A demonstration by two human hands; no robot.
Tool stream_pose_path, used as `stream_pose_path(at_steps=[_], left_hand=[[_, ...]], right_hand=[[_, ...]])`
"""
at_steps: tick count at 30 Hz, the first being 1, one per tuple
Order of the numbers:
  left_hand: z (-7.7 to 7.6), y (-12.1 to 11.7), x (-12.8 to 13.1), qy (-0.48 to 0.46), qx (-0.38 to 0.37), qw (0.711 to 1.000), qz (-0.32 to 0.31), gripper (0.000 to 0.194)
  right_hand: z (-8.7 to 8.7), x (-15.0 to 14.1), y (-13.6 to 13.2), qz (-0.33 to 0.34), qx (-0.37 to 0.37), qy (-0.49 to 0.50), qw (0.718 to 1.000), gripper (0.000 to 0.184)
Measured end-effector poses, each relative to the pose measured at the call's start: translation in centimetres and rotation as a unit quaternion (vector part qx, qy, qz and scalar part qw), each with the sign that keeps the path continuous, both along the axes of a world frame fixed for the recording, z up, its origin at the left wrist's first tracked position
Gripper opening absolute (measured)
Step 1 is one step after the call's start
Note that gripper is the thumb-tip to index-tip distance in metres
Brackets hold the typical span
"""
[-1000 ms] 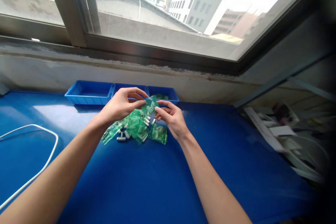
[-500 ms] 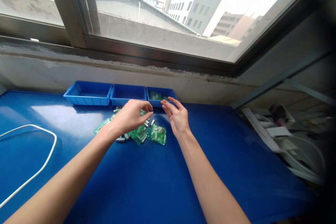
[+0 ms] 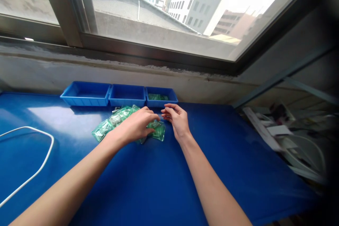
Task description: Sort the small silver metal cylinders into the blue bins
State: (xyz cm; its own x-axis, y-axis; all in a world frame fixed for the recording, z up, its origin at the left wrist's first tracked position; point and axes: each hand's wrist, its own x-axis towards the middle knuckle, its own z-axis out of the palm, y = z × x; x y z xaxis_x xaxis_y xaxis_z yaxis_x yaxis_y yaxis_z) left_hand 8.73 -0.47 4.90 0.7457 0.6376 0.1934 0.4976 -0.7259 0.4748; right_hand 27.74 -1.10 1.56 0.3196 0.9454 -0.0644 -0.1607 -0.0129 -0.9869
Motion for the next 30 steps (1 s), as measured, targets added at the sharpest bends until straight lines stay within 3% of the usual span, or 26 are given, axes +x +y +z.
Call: stream_pose_path(at_steps=[5, 10, 13, 18, 22, 26, 30], left_hand=[[0.3, 0.9, -0.9, -0.123, -0.132, 0.981, 0.076, 0.026], [1.3, 1.6, -1.8, -0.284, -0.337, 0.891, 0.108, 0.056], [1.5, 1.9, -2.3, -0.329, -0.373, 0.859, 0.121, 0.062], [1.5, 2.0, -2.5, -0.336, -0.353, 0.859, 0.156, 0.057], [1.2, 2.0, -2.1, -0.323, -0.312, 0.878, 0.166, 0.056], [1.0, 2.1, -1.9, -0.283, -0.229, 0.912, 0.19, 0.051], [1.5, 2.1, -2.8, -0.159, -0.106, 0.956, 0.223, 0.045]], right_hand=[[-0.3, -0.1, 0.1, 0.02, 0.018, -0.027, 0.999, 0.021], [0.2, -0.7, -0.3, 0.087, 0.042, -0.026, 0.995, 0.032], [0.6, -1.1, -0.7, 0.13, 0.047, -0.008, 0.99, 0.035], [1.1, -1.4, -1.1, 0.178, 0.059, 0.037, 0.982, 0.035], [1.0, -1.6, -1.1, 0.166, 0.056, 0.019, 0.984, 0.033], [0.6, -1.7, -0.3, 0.097, 0.042, 0.019, 0.994, 0.031], [0.8, -1.6, 0.8, 0.015, 0.048, 0.091, 0.995, 0.032]])
